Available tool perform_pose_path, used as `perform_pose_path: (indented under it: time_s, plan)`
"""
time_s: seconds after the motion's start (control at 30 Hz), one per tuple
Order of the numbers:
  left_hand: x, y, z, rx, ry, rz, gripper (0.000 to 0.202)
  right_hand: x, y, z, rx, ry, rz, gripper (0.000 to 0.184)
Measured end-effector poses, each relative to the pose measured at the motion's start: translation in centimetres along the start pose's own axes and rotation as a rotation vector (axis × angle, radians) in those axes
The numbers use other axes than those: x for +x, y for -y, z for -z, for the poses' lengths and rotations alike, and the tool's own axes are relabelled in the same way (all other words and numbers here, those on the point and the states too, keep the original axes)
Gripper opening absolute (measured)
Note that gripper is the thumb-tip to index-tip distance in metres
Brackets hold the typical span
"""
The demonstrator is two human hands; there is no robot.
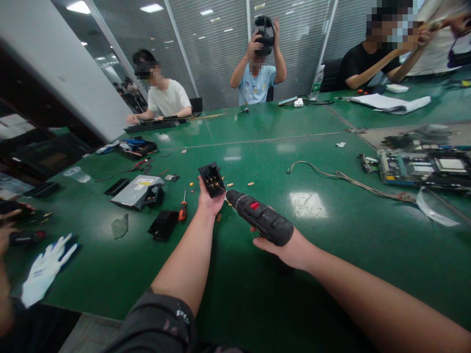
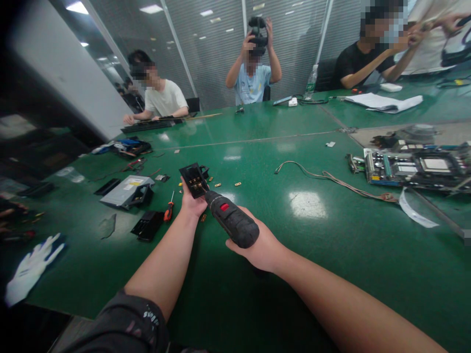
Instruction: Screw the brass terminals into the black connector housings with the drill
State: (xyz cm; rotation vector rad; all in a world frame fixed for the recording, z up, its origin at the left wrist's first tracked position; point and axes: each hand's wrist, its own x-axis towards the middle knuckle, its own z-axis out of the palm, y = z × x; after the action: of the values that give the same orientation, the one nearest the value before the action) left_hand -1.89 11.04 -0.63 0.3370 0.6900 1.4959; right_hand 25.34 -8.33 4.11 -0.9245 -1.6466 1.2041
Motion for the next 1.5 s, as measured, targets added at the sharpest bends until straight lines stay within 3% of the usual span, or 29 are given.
perform_pose_path:
  time_s: [0.9,1.5]
  plan:
    - [-0.51,-0.02,-0.61,0.070,0.010,-0.022,0.066,0.10,0.92,-0.06,-0.021,-0.007,0.025,0.036]
    - [-0.34,0.12,-0.42,0.049,0.021,-0.038,0.062,0.02,0.47,-0.14,-0.044,-0.014,0.019,0.041]
